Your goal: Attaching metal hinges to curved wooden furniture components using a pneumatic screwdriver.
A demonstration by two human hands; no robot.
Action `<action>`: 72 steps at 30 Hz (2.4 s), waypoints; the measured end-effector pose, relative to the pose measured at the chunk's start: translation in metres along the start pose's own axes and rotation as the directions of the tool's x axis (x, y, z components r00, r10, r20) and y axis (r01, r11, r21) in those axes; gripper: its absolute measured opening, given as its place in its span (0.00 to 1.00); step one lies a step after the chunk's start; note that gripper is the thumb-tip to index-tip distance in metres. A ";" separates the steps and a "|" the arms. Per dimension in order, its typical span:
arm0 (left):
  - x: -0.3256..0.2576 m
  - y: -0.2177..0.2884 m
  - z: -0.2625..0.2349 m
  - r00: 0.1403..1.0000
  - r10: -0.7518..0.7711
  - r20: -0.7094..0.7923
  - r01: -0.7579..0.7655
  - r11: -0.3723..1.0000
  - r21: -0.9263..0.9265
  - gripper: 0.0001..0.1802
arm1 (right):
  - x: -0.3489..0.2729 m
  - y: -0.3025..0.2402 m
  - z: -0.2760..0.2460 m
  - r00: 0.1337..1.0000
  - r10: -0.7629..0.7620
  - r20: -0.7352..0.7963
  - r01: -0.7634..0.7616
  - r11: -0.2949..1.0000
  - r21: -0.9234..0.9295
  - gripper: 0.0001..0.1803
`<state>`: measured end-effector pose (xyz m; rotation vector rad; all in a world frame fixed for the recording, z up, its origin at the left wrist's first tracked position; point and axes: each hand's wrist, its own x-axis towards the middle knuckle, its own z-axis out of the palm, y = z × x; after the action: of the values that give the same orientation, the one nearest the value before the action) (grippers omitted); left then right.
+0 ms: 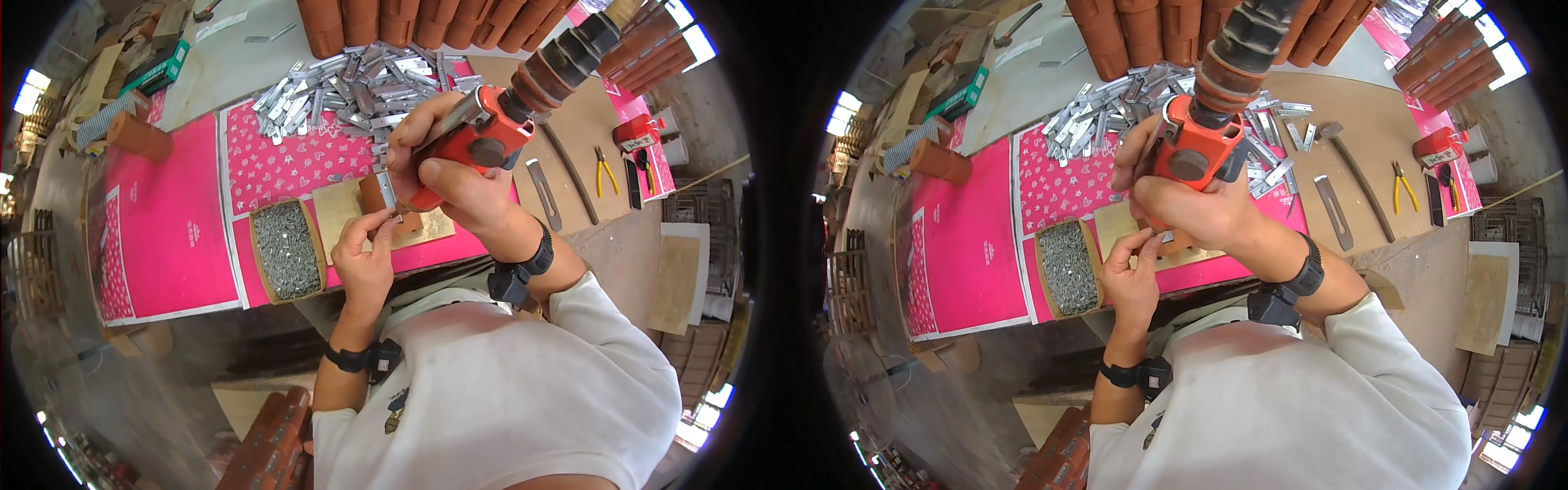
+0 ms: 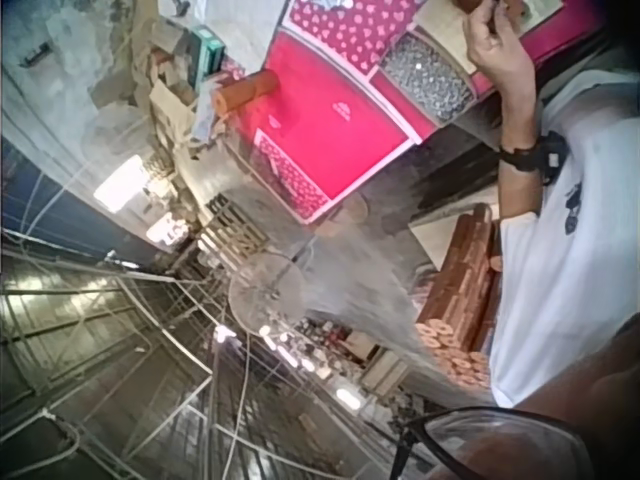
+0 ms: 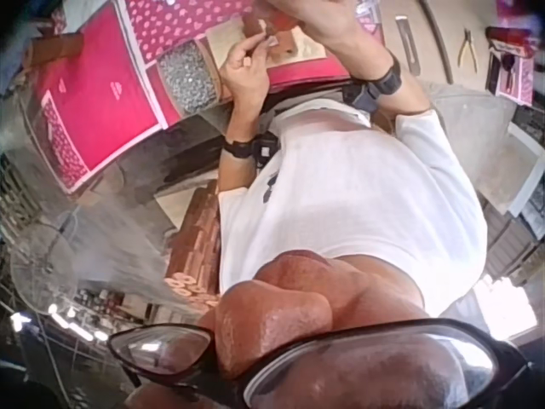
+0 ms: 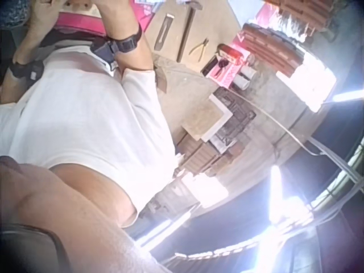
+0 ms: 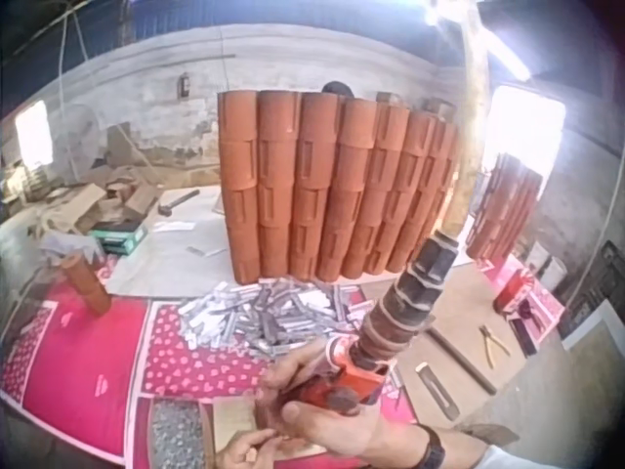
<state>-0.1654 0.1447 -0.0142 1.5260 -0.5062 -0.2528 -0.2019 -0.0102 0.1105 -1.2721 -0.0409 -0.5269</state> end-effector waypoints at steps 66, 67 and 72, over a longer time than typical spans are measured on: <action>0.046 -0.020 0.010 0.987 0.151 0.062 -0.163 0.935 0.316 0.10 | 0.010 0.053 -0.018 0.978 -0.186 0.091 0.203 0.950 -0.237 0.17; 0.046 -0.020 0.010 0.987 0.151 0.060 -0.163 0.935 0.316 0.10 | 0.010 0.054 -0.018 0.980 -0.181 0.083 0.195 0.956 -0.219 0.17; 0.047 -0.022 0.011 0.974 0.221 0.049 -0.223 0.901 0.371 0.08 | 0.011 0.050 -0.017 0.982 -0.161 0.103 0.184 0.946 -0.269 0.16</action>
<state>-0.1267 0.1122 -0.0286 1.8195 -0.7603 0.0223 -0.1768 -0.0197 0.0634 -1.5733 -0.1506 -0.6491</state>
